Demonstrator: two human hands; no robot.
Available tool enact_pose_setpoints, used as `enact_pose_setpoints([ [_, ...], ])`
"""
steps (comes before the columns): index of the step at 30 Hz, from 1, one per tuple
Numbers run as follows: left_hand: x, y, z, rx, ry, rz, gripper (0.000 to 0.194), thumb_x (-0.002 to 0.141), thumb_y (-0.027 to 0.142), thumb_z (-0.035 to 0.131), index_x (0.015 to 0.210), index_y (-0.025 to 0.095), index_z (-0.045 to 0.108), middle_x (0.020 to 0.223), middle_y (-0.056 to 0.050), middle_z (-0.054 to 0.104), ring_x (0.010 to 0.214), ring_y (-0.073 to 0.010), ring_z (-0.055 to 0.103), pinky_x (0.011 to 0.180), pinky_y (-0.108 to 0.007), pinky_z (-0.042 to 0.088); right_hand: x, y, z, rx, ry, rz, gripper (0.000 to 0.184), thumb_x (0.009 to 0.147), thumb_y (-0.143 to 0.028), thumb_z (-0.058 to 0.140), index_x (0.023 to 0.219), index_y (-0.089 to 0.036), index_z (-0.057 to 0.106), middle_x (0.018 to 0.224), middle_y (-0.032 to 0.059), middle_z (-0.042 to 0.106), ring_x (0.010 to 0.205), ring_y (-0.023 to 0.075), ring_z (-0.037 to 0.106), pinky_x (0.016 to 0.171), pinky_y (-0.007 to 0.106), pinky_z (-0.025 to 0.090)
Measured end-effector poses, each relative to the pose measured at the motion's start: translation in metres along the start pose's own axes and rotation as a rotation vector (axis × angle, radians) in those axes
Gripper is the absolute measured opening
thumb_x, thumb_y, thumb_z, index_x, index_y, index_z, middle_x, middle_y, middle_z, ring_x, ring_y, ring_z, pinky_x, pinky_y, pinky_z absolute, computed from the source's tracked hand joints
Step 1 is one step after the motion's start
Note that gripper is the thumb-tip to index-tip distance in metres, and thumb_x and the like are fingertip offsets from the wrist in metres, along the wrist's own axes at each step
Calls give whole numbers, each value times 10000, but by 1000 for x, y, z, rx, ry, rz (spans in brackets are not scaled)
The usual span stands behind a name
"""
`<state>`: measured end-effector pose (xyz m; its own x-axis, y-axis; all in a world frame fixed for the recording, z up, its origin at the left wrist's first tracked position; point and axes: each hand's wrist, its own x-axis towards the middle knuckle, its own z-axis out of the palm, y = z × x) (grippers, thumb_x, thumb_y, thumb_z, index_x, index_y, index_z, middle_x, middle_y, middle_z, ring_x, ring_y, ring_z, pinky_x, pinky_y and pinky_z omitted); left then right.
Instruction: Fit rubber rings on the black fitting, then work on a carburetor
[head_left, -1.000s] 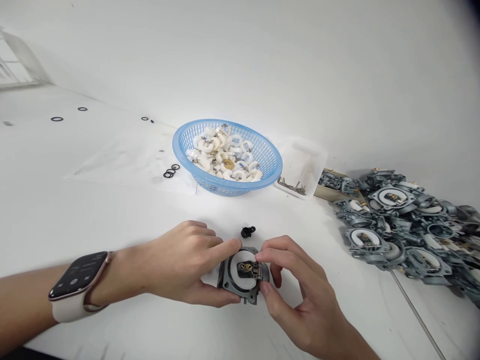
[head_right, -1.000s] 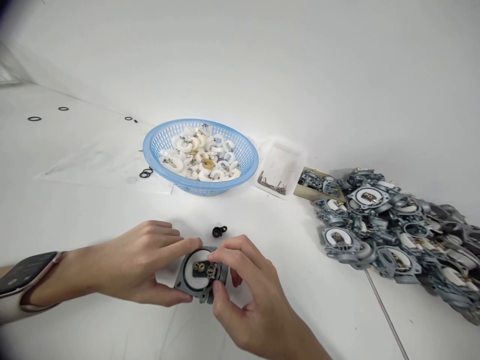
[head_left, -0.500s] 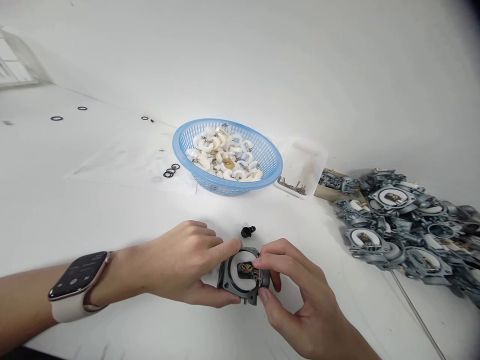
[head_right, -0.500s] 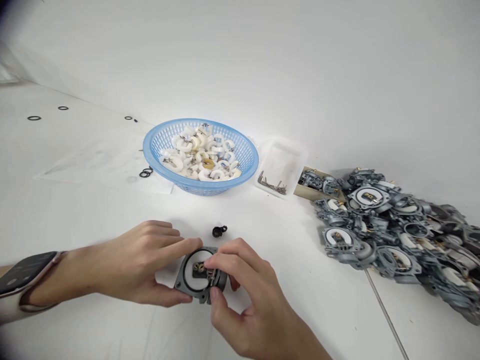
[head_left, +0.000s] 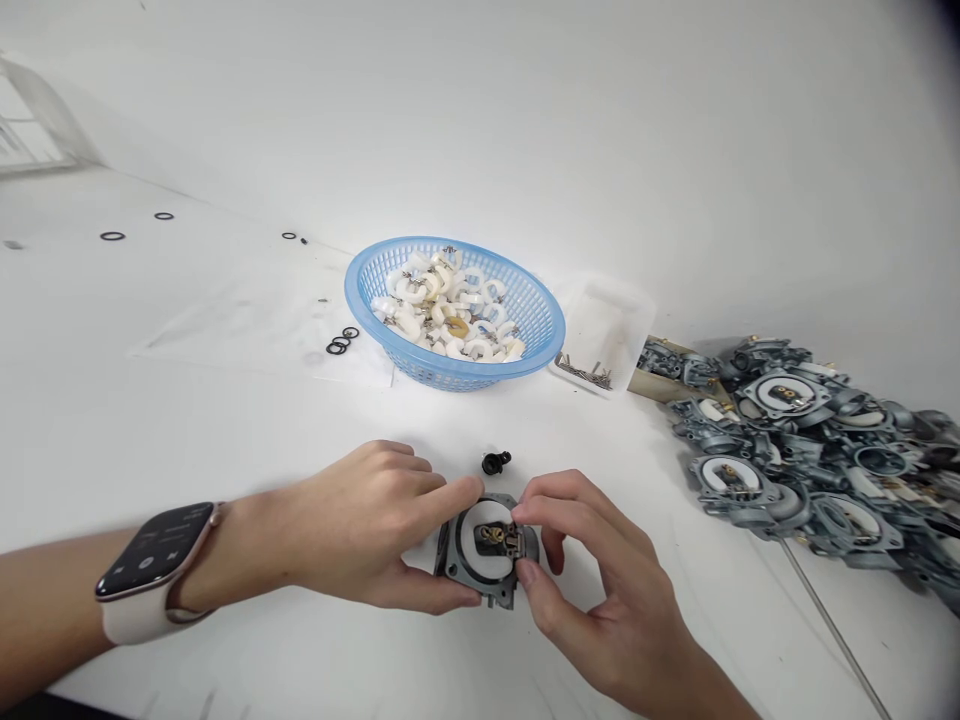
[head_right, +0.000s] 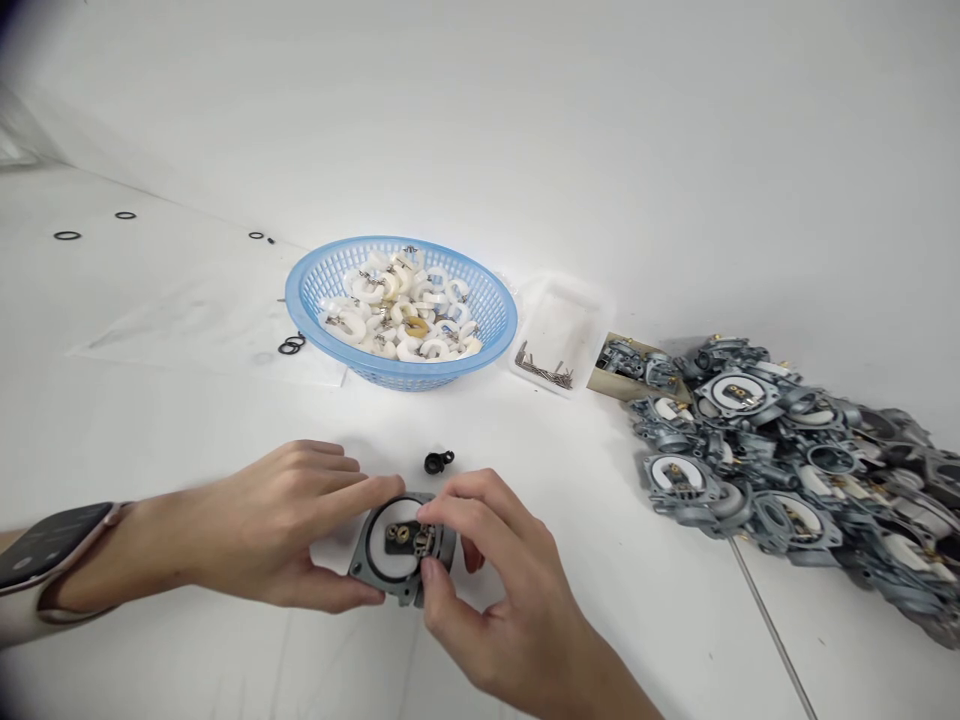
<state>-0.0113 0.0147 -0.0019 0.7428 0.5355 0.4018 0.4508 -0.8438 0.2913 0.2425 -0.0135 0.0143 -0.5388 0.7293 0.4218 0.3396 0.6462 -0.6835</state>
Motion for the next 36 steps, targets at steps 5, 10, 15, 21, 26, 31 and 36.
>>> enact_pose_setpoints([
  [5,0,-1,0,-12,0,3,448,965,559,609,1132,144,596,622,24,596,504,-175,545,514,-331,392,1,-2,-1,39,-55,-13,471,843,2,552,1250,-234,569,1073,63,595,786,157,580,627,299,529],
  [10,1,0,-1,-12,3,3,433,963,544,622,1127,145,599,623,23,597,507,-177,549,513,-327,397,0,-3,-1,42,-65,-14,479,837,6,559,1253,-231,574,1069,62,593,792,159,583,620,297,522],
  [15,0,0,0,-8,1,-2,448,956,557,631,1132,146,601,617,31,584,498,-174,539,509,-326,388,1,0,1,17,-37,-18,432,862,-15,589,1237,-229,580,1062,54,588,740,137,550,611,286,521],
  [21,0,0,0,-16,-8,1,466,956,550,633,1171,138,598,638,30,598,514,-179,548,519,-336,399,0,1,0,-5,0,2,413,877,-21,584,1235,-227,579,1089,56,576,693,119,517,619,291,522],
  [26,1,0,0,-23,-12,-4,445,964,548,624,1146,142,603,635,30,593,515,-182,545,516,-339,400,0,-3,-2,48,-61,-11,484,830,-20,582,1268,-227,561,1079,59,584,769,149,546,620,292,520],
  [31,0,-1,0,-19,-3,1,452,959,556,631,1134,141,606,631,30,587,510,-182,540,510,-342,400,0,-2,-2,43,-62,-17,484,823,-15,586,1258,-226,567,1085,55,583,763,142,544,611,282,517],
  [36,-1,-1,1,-14,0,6,463,967,554,617,1175,141,595,630,38,587,501,-177,536,510,-341,399,-1,1,0,-9,-2,10,444,872,-20,580,1260,-236,568,1102,48,571,689,114,512,623,288,518],
])
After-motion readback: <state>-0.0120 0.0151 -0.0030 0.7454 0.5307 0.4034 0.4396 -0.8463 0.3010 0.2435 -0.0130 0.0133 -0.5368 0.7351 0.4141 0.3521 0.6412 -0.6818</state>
